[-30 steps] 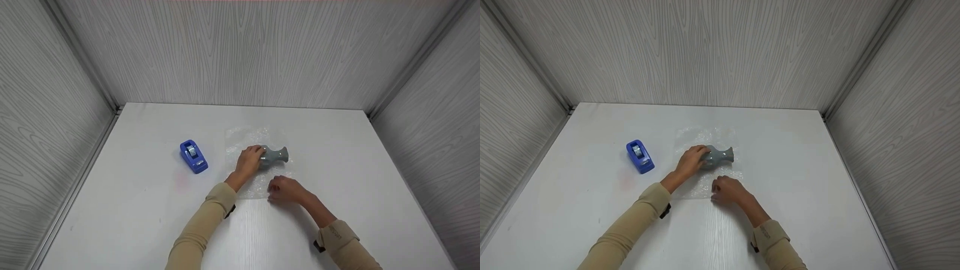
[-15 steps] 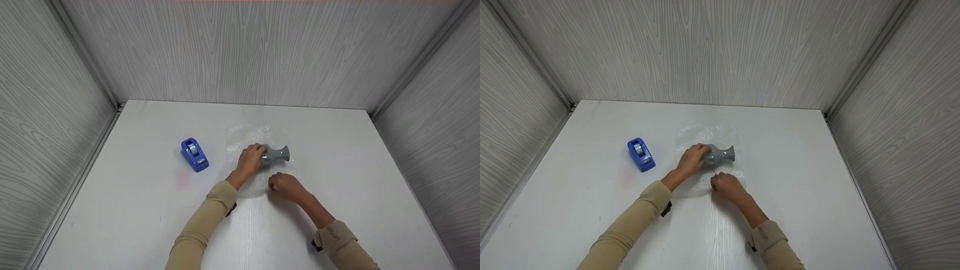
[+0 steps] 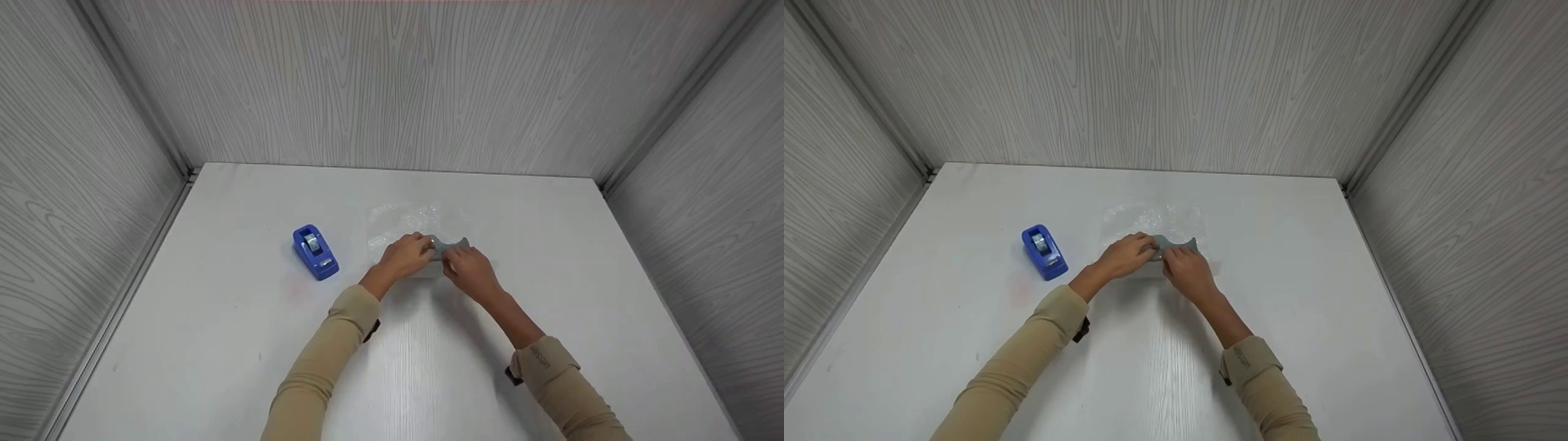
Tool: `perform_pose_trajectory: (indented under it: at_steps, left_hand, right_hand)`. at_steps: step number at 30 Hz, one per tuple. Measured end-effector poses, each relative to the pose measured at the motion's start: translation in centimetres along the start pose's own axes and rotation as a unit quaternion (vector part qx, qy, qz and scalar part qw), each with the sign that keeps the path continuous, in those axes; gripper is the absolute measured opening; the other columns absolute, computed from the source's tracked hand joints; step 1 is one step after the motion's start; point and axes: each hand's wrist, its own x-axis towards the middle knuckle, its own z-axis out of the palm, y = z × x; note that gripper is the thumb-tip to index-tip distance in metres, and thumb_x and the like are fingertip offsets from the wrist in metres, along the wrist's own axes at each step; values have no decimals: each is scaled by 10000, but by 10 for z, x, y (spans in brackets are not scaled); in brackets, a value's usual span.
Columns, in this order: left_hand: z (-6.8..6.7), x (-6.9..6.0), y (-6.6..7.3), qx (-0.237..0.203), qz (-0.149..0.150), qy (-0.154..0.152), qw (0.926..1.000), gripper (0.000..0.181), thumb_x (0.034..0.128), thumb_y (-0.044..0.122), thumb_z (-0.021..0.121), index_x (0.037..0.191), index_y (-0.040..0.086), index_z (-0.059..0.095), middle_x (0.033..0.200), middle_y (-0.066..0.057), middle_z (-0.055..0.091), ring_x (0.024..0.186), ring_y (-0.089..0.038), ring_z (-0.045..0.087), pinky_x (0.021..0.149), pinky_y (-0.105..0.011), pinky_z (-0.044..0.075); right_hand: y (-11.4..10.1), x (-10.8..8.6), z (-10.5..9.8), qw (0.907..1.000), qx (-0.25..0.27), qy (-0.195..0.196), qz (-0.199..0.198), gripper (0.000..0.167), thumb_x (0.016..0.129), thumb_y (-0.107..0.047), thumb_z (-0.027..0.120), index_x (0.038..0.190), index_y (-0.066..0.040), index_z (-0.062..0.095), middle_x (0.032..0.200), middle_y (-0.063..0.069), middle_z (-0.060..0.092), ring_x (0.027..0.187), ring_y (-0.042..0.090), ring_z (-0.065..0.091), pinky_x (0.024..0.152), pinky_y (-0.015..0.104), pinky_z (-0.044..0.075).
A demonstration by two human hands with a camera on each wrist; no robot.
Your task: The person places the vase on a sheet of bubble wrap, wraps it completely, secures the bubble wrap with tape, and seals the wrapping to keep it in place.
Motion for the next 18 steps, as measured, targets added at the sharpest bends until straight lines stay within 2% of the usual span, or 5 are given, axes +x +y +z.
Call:
perform_pose_trajectory:
  at_steps: [4, 8, 11, 15, 18]
  left_hand:
    - [-6, 1, -2, 110, 103, -290, 9995, 431, 914, 413, 456, 1245, 159, 562, 1214, -27, 528, 1089, -205, 498, 866, -362, 418]
    - [-9, 2, -3, 308, 425, -370, 9979, 381, 900, 297, 560, 1240, 123, 563, 1164, -52, 556, 1032, -211, 535, 843, -347, 432]
    - [-10, 5, -4, 408, 543, -360, 9970, 320, 919, 160, 550, 1233, 102, 570, 1140, -67, 583, 1020, -213, 554, 836, -335, 439]
    - [-11, 9, -5, 389, 505, -260, 9976, 283, 934, 108, 529, 1208, 92, 598, 1135, -63, 609, 1043, -206, 558, 863, -331, 429]
    - [-11, 10, -5, 373, 525, -79, 9979, 245, 928, 113, 547, 1155, 84, 633, 1093, -54, 633, 1011, -198, 577, 848, -328, 437]
  right_hand:
    - [4, 14, 0, 10000, -46, -14, 50, 101, 800, -4, 656, 858, -45, 585, 753, 40, 578, 660, 181, 544, 583, 330, 451]
    - [8, 23, 4, 10000, 11, -32, 76, 89, 815, -2, 648, 868, -38, 586, 760, 50, 572, 661, 192, 534, 583, 336, 448]
    - [13, 27, 10, 9997, 75, -39, 244, 84, 819, 0, 643, 870, -37, 587, 769, 54, 578, 672, 195, 538, 593, 337, 445]
    - [19, 29, 17, 9987, 267, -70, 422, 70, 843, -8, 628, 897, -34, 592, 808, 60, 590, 721, 203, 553, 637, 347, 448]
    - [22, 28, 19, 9981, 480, -142, 371, 85, 855, -32, 624, 938, -28, 605, 846, 67, 586, 756, 213, 548, 668, 360, 444]
